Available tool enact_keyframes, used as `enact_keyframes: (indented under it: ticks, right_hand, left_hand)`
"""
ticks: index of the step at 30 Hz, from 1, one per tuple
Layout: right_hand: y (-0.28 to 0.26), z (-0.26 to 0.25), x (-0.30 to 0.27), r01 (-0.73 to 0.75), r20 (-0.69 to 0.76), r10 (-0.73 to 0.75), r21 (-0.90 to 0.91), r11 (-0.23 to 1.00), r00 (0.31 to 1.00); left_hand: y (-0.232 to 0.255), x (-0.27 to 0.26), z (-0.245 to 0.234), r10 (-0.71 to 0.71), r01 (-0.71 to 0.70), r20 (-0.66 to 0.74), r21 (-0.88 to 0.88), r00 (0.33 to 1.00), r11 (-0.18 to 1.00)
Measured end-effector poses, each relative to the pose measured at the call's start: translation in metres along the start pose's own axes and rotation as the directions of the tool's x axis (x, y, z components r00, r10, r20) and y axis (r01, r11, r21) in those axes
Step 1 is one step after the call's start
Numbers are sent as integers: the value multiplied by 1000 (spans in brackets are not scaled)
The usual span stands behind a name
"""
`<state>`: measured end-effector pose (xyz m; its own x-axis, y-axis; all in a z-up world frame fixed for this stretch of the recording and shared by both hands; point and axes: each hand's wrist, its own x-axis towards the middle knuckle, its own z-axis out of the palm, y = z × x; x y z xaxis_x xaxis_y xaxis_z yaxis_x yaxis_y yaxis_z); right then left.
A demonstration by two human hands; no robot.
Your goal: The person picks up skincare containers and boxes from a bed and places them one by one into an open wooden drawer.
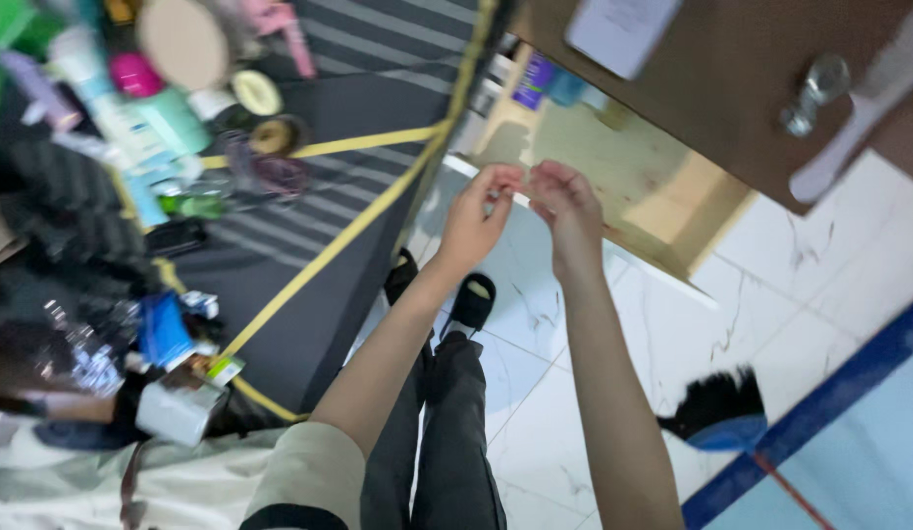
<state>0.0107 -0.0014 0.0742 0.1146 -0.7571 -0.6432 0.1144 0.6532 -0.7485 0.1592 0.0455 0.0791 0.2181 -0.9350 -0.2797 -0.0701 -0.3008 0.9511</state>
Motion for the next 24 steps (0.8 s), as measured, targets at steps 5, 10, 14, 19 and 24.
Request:
enact_keyframes:
  ticks: [5,10,14,19,24]
  right_hand:
    - [18,110,-10,-91,165,112,-126,988,980]
    - [28,207,-20,-43,357,142,-272,961,923]
    - [35,265,-23,-16,402,168,-355,935,900]
    - [48,316,-21,82,517,120,-351,933,848]
    - [46,365,-25,216,567,31,-364,906,823]
  left_hand:
    - [-33,-31,-113,-32,5,-303,-88,953,996]
    - [-62,-64,-224,-32,-23,-544,-94,838,995]
    - [-74,-74,-289,-40,-14,-706,-70,707,997]
    - [-65,-68,-342,-59,32,-778,-50,625,998]
    - [-52,-40,-375,-44,23,-792,-38,608,999]
